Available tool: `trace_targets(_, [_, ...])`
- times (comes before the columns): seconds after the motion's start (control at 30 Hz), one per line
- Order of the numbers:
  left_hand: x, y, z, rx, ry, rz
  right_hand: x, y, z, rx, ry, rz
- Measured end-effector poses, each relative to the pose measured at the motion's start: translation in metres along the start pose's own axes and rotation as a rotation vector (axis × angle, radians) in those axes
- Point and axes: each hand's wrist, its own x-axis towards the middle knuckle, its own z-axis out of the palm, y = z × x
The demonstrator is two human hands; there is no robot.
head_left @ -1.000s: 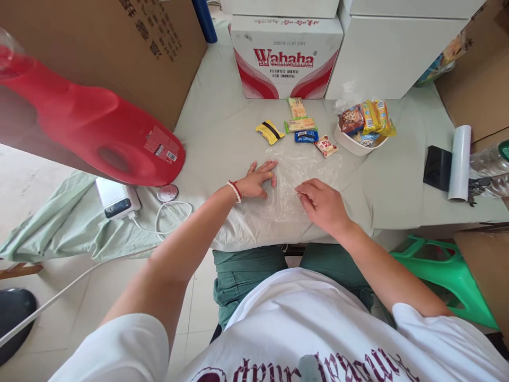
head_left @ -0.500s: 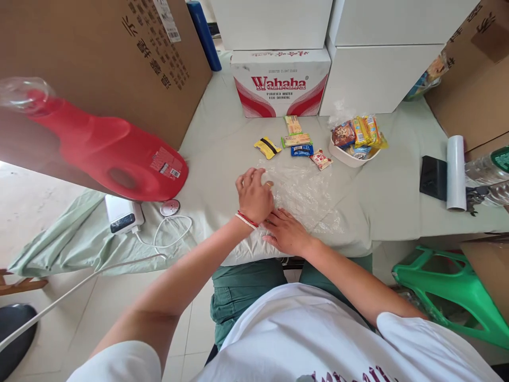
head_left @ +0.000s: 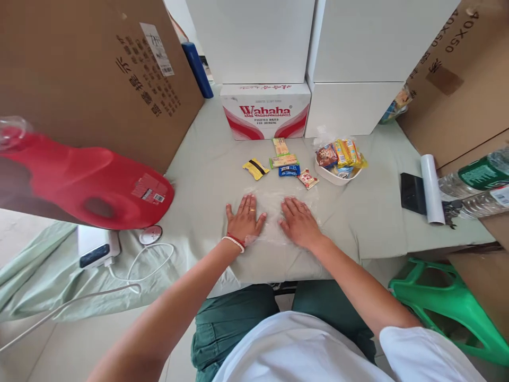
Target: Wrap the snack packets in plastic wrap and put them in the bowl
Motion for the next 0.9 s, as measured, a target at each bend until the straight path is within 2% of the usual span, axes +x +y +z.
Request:
trace_targets(0.07, [-0.001, 0.000, -0.002, -0.005, -0.007, 0.003, -0.012, 0.030, 0.002, -0.032, -0.043, 0.013])
trace_targets(0.13, [-0.001, -0.002, -0.003, -0.013, -0.011, 0.012, -0.034, 0.062, -0.003, -0.031, -0.004, 0.007])
trace_targets(0.23, [-0.001, -0.005, -0.002, -0.021, -0.012, 0.018, -0.063, 0.111, -0.022, -0.037, 0.151, 0.080])
trace_targets(0.33, [-0.001, -0.006, -0.001, -0.006, -0.027, 0.015, -0.068, 0.145, -0.047, -0.070, 0.322, 0.259])
trace_targets(0.4, [-0.001, -0.006, -0.001, 0.010, -0.033, 0.011, -0.055, 0.157, -0.060, -0.098, 0.400, 0.361])
trace_targets(0.47, [-0.001, -0.005, -0.001, 0.020, -0.038, 0.011, -0.034, 0.162, -0.067, -0.139, 0.424, 0.405])
trace_targets(0.57, [-0.001, -0.005, -0.002, 0.024, -0.040, 0.010, 0.001, 0.164, -0.069, -0.211, 0.383, 0.400])
trace_targets(0.67, [-0.001, -0.004, -0.002, 0.021, -0.037, -0.001, 0.019, 0.167, -0.067, -0.285, 0.316, 0.424])
trace_targets(0.73, [-0.001, -0.005, -0.002, 0.020, -0.035, -0.002, 0.018, 0.170, -0.066, -0.332, 0.285, 0.440])
trace_targets(0.8, [-0.001, -0.005, -0.002, 0.022, -0.036, 0.002, 0.004, 0.175, -0.065, -0.371, 0.288, 0.424])
trace_targets(0.9, [-0.002, -0.006, -0.001, 0.044, -0.053, 0.002, -0.028, 0.187, -0.062, -0.421, 0.375, 0.371])
